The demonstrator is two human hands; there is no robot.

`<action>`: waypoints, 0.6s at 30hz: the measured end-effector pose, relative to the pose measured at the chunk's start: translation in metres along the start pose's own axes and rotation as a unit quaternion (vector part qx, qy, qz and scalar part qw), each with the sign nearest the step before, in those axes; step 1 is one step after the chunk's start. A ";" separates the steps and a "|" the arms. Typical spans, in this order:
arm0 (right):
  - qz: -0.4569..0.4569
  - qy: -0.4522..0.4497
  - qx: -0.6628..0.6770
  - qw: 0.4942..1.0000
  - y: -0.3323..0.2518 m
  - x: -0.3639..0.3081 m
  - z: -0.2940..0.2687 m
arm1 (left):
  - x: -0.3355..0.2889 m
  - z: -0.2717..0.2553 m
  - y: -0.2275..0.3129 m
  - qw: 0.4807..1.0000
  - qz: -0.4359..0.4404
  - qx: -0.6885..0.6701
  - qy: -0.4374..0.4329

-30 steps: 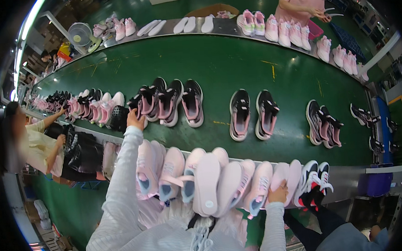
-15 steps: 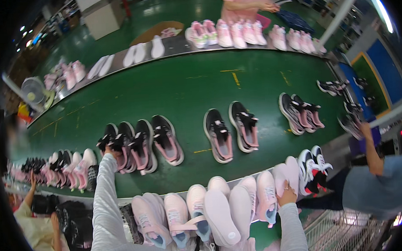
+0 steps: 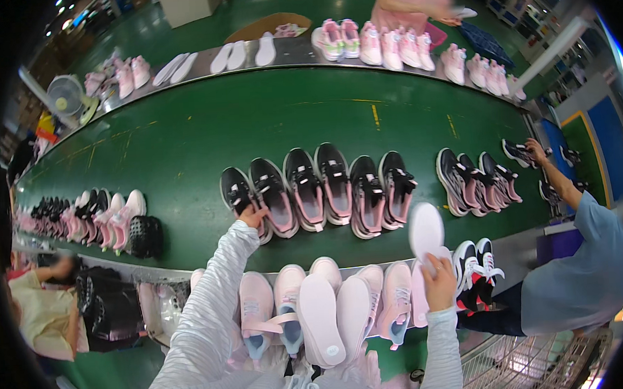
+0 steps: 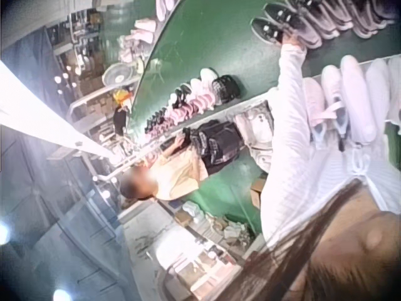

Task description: The person inserts pink insoles into black and pink sneakers on a factory assembly line. They repeatedly pick up insoles, place them into shoes, and adjust the shoes on the table while other workers handle nearby items.

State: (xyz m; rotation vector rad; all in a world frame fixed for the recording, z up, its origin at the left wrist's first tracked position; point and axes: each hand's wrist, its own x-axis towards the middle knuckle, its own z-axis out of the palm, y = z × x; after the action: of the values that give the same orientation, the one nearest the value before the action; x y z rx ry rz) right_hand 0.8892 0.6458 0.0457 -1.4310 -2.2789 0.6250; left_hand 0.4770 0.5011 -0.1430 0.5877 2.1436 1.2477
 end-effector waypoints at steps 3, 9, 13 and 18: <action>-0.162 -0.126 -0.023 0.978 -0.068 0.023 0.024 | -0.037 -0.022 0.060 0.971 0.015 0.238 -0.026; -0.390 -0.256 -0.175 0.867 -0.219 0.028 0.126 | -0.013 -0.066 0.016 0.935 0.267 0.188 0.136; -0.413 -0.228 -0.270 0.840 -0.232 0.040 0.192 | -0.004 -0.056 0.035 0.963 0.159 0.184 0.114; -0.393 -0.155 -0.337 0.841 -0.241 0.033 0.271 | 0.008 -0.077 0.043 0.951 0.107 0.291 0.017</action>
State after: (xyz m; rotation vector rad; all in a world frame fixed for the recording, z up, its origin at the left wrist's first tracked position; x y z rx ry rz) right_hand 0.5526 0.5377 -0.0436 -0.4494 -3.2018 -0.2629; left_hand 0.4224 0.4781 -0.0774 1.0698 2.5348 0.7066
